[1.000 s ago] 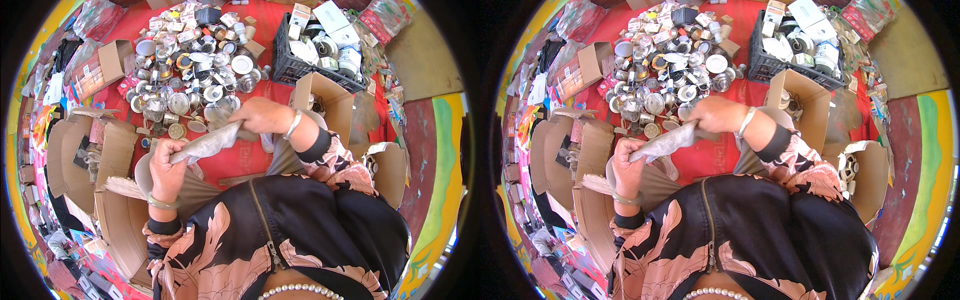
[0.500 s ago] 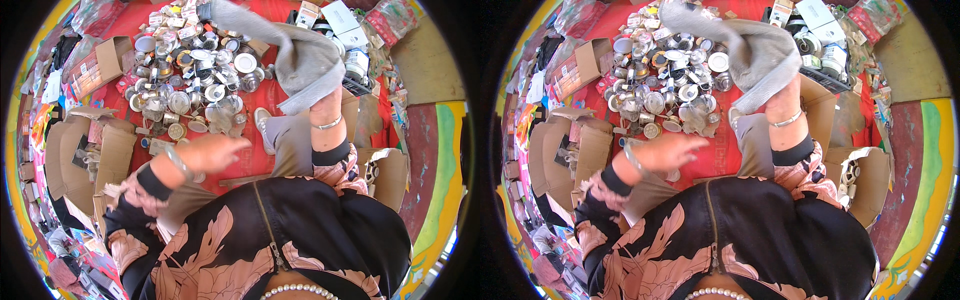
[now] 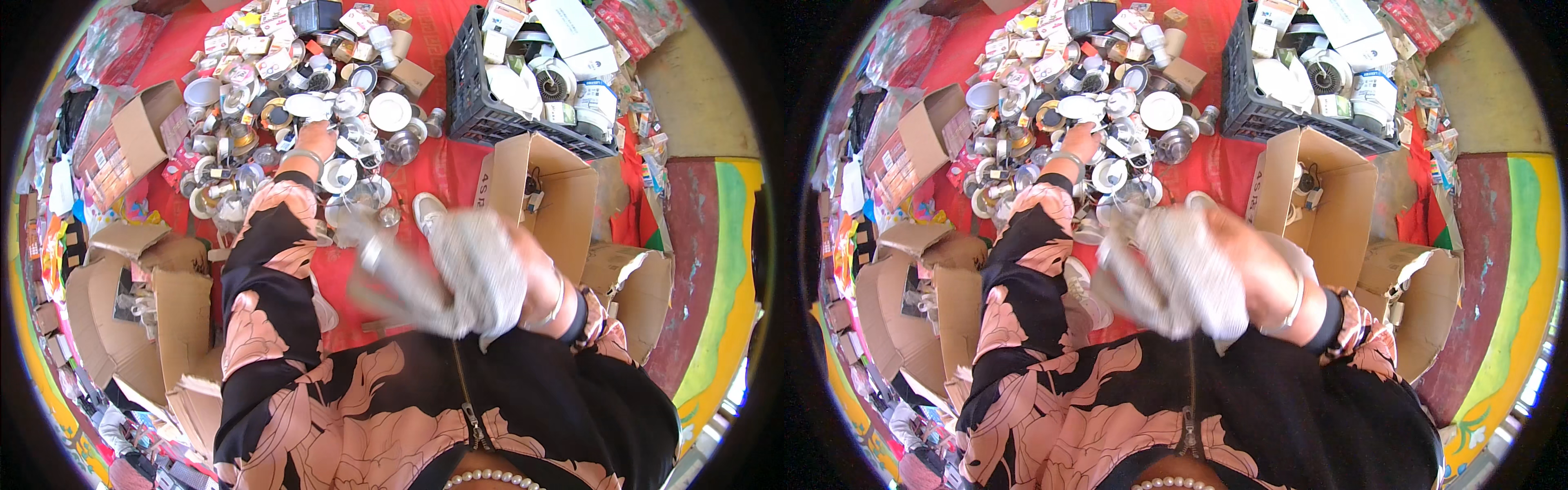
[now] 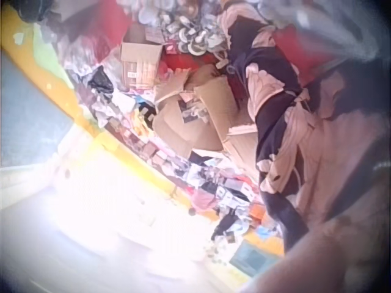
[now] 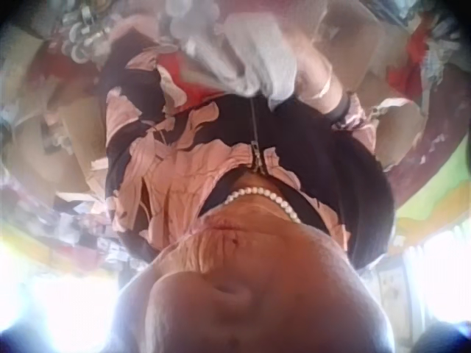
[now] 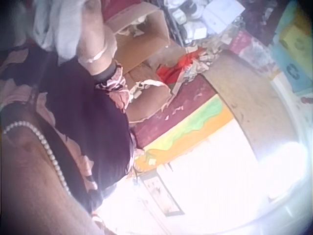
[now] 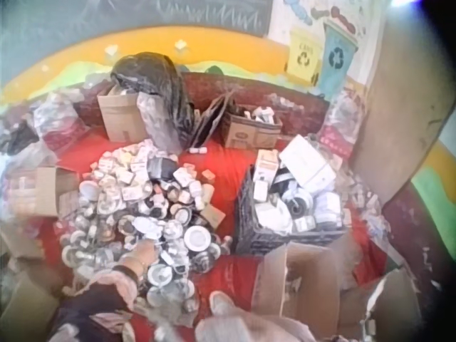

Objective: The person picks up and wipes a lighting fixture with a cloth, then places it into a cardboard box after moving other boxes aside.

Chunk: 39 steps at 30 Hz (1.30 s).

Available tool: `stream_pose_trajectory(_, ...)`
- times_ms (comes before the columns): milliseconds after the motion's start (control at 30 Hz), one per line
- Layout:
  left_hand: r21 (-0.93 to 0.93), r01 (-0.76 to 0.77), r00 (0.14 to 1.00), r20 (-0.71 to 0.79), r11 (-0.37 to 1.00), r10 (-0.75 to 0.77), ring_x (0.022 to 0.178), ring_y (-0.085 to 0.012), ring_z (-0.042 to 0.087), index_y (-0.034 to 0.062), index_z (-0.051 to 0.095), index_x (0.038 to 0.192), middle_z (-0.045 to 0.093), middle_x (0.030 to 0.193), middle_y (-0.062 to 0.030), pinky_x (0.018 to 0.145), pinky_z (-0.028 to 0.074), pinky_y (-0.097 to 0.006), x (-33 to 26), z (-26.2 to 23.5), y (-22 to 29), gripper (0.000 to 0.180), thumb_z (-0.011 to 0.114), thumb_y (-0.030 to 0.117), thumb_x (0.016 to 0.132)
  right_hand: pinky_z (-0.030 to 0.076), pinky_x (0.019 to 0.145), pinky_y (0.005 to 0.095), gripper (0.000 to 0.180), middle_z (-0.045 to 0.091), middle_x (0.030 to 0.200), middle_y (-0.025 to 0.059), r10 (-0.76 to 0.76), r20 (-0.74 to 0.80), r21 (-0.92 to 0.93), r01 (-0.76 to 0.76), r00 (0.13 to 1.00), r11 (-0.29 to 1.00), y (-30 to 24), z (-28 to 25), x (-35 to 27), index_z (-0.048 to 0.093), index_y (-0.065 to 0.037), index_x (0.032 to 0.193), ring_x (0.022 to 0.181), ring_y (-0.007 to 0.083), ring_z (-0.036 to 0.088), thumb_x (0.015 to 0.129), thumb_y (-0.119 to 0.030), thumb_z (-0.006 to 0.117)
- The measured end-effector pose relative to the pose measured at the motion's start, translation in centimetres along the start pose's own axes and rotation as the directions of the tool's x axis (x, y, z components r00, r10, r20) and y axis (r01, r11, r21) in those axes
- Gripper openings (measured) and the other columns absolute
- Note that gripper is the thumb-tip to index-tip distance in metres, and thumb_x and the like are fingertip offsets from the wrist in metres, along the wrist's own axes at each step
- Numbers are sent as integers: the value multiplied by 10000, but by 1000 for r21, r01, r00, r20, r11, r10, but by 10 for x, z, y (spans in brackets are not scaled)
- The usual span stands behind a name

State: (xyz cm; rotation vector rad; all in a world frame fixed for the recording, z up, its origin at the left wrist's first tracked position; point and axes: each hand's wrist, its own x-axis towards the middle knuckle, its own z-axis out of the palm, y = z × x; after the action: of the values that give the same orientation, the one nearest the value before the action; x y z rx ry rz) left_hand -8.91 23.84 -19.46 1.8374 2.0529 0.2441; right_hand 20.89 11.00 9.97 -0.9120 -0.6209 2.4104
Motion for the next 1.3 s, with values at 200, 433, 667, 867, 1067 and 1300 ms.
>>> stream_pose_trajectory(200, 217, 66, 945, 300, 974, -131, 1009, -311, 559, 64, 590, 1076, 587, 1078, -177, 881, 412, -404, 64, 48, 24, 405, 483, 363, 825, 422, 624, 222, 500, 582, 817, 30, 191, 185, -300, -129, 964, 945, -10, -4, 16, 542, 23, 953, 705, 90, 529, 757, -424, 653)
stream_pose_trajectory(433, 223, 250, 902, 301, 942, -311, 1167, -301, 453, 88, 550, 1167, 528, 1206, -148, 976, 314, -407, 85, 55, 39, 512, 423, 454, 832, 413, 631, 226, 458, 582, 783, 23, 247, 170, -394, -164, 954, 904, -16, -8, 31, 562, 20, 913, 715, 87, 519, 780, -410, 643)
stream_pose_trajectory(667, 262, 152, 905, 352, 953, -241, 1185, -311, 426, 118, 376, 1258, 513, 1204, -177, 991, 282, -416, 61, 67, 22, 609, 596, 178, 693, 407, 661, 226, 458, 575, 810, 26, 271, 110, -421, -202, 956, 884, -18, -7, 31, 567, 21, 919, 748, 80, 505, 769, -402, 659)
stream_pose_trajectory(867, 55, -102, 988, 125, 993, 95, 1051, -302, 496, 98, 471, 1087, 565, 1061, -146, 955, 310, -395, 13, 57, 6, 545, 712, 132, 599, 406, 680, 224, 495, 569, 840, 30, 239, 69, -256, -215, 968, 942, -12, -6, 23, 555, 35, 950, 766, 89, 510, 741, -394, 686)
stream_pose_trajectory(1067, -437, -48, 970, -236, 898, -63, 1016, -330, 470, 57, 416, 1102, 470, 1080, -162, 900, 389, -370, -32, 52, 1, 675, 769, 59, 527, 425, 684, 230, 530, 566, 897, 48, 227, 69, -163, -213, 971, 963, -6, -8, 16, 532, 45, 1007, 784, 101, 534, 719, -364, 709)
stream_pose_trajectory(1300, -932, -336, 883, -362, 138, -298, 1116, -225, 433, 79, 205, 1326, 373, 1230, -133, 926, 410, -346, -47, -35, 50, 904, 671, -147, 584, 468, 824, 295, 427, 584, 1055, 90, -31, 162, 48, 23, 986, 999, 3, -18, 5, 481, 10, 1160, 941, 165, 579, 832, -236, 601)
